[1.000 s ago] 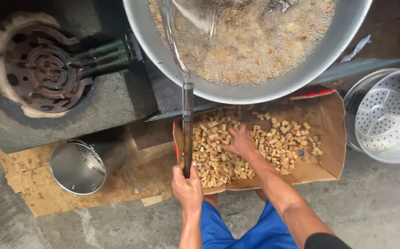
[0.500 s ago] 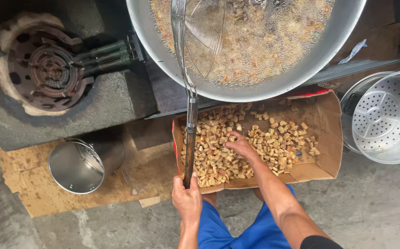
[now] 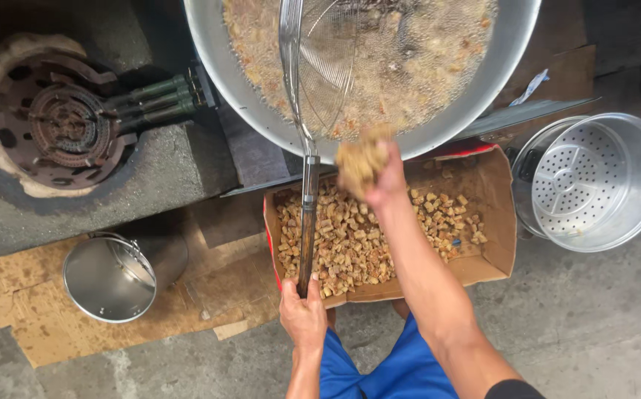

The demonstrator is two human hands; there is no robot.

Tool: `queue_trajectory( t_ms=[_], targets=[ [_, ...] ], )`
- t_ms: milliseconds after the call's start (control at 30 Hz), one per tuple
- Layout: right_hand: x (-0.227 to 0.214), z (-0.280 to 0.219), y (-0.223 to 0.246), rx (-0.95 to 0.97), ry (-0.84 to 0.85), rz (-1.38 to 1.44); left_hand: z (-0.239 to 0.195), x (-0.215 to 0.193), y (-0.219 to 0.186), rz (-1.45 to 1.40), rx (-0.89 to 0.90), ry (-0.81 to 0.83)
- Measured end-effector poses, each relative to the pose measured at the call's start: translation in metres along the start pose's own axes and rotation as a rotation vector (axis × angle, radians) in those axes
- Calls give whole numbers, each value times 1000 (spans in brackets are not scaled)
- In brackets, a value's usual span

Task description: The person uses a large wire skimmer to scoop fried food pieces from a wok of hot oil and transfers them into a cardboard box. The person also uses their hands to spread the fried pieces within the box and transfers a batch from a metal steamer into the box.

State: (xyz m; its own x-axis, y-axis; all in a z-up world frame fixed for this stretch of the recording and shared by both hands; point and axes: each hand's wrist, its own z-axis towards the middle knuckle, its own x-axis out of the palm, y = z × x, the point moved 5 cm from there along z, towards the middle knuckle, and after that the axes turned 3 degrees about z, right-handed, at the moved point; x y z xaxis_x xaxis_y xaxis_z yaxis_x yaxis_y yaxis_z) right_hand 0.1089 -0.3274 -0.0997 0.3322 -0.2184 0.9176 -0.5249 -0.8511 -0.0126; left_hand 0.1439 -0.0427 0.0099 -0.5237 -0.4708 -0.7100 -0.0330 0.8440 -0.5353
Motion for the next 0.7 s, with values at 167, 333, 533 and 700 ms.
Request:
queue_trajectory(
  t_ms=[167,333,533,700],
  targets=[
    [122,112,61,-229,-230,-457,39,3,-47,62,156,-64],
    [136,58,79,-332,-367,-765,85,3,-84,65,304,-154],
    [-11,-75,-64,218,-221,-1614,97,-5,-84,85,303,-202],
    [-89,-22,-132,369,47,-2513,86,-3,-63,49,237,-192]
  ],
)
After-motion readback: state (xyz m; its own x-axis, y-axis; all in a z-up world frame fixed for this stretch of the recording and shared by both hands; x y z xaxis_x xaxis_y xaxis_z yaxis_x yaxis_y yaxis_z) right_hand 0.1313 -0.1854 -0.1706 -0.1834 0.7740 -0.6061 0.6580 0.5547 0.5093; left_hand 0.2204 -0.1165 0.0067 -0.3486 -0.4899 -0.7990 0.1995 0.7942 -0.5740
